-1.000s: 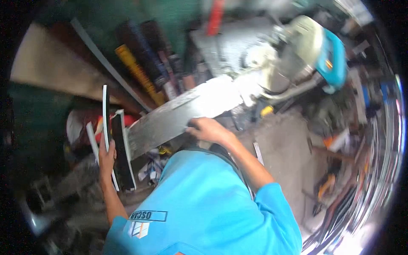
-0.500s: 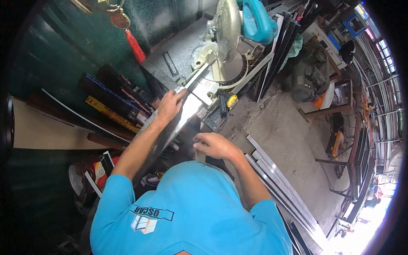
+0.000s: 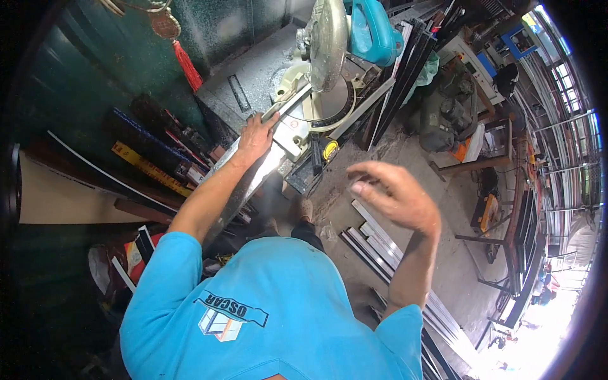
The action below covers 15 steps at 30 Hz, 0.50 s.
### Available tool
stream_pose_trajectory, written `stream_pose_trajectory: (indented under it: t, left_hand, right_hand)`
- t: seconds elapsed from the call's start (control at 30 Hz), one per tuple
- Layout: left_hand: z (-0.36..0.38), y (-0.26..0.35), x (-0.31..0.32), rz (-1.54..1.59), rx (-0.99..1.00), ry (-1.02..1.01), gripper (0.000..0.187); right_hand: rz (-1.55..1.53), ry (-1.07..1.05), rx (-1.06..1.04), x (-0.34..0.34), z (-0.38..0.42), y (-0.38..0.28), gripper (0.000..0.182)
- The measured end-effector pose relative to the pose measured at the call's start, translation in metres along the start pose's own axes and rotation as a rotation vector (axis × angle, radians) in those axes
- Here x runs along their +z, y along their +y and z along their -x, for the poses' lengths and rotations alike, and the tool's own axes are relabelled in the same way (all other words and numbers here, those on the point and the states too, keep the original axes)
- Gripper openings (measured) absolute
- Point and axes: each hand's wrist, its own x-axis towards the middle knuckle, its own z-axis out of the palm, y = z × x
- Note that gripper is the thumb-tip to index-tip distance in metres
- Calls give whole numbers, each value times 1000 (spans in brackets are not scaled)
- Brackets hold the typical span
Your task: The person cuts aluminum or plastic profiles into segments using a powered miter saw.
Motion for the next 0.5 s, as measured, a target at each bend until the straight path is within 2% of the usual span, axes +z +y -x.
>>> stream_pose_trajectory:
  t: [0.13, 0.2, 0.27, 0.37, 0.4, 0.47, 0.5]
  left_hand:
    - [3, -12, 7, 15, 23, -21, 64]
    - [0, -12, 14, -23, 12, -53, 74]
    - [-1, -15, 17, 26, 21, -28, 73]
    - [2, -5, 17, -125, 14, 29, 69]
    - [2, -5, 17, -118, 4, 32, 69]
    - [4, -5, 18, -124, 34, 59, 67]
    - [6, -4, 13, -110, 26, 26, 67]
  right_hand:
    - [-17, 152, -133, -40, -27, -34, 31]
    - [-90, 322, -189, -53, -51, -48, 27]
    - [32, 513, -256, -76, -84, -54, 29]
    - [254, 852, -242, -111, -151, -42, 36]
    - [216, 837, -178, -124, -174, -34, 52]
    - [371, 848, -13, -143, -216, -13, 73]
    - [347, 821, 45, -145, -232, -6, 80]
